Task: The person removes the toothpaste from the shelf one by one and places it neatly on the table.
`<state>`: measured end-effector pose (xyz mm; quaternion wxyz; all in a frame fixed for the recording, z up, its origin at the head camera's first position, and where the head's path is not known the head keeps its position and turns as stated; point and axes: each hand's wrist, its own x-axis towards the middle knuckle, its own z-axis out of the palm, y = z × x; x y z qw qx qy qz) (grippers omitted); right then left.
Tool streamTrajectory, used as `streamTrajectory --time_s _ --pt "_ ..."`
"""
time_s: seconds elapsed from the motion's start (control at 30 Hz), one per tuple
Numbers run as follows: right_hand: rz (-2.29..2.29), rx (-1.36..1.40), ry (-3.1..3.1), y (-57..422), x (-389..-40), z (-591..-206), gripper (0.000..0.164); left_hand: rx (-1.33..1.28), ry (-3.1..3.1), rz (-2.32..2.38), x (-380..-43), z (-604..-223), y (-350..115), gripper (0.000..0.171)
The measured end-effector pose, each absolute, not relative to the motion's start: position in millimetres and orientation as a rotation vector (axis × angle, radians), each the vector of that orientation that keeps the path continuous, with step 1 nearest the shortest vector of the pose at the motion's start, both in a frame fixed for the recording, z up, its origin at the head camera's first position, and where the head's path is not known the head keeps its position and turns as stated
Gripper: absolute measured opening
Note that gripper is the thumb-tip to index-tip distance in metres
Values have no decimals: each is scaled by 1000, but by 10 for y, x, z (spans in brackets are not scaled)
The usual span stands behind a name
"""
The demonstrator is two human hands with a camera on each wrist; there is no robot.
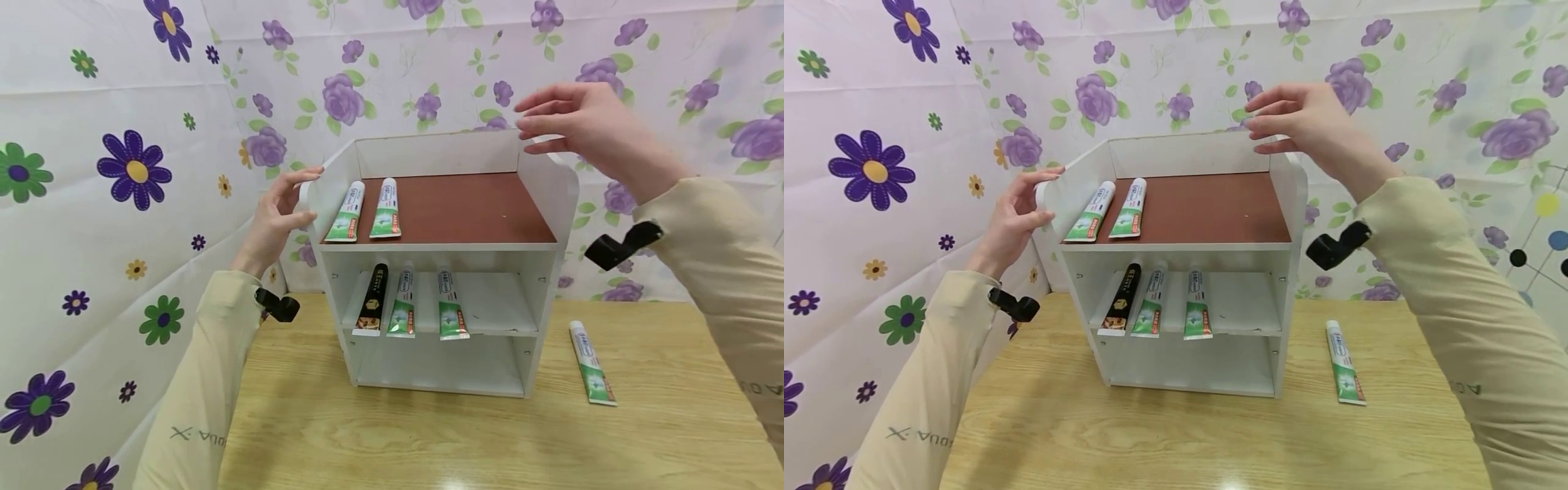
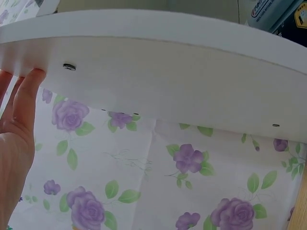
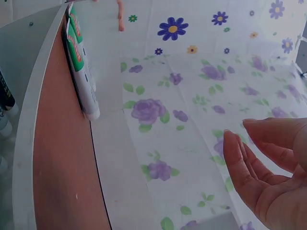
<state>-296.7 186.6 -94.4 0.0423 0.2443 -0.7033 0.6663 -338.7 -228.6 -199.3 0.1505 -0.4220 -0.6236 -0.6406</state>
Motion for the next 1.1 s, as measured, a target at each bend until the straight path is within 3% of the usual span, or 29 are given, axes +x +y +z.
streamTrajectory --time_s 1.1 --pt "1778 715 -2695 659 -3406 -1418 38 -1196 -1760 -1900 -3369 -2002 -2267 52"
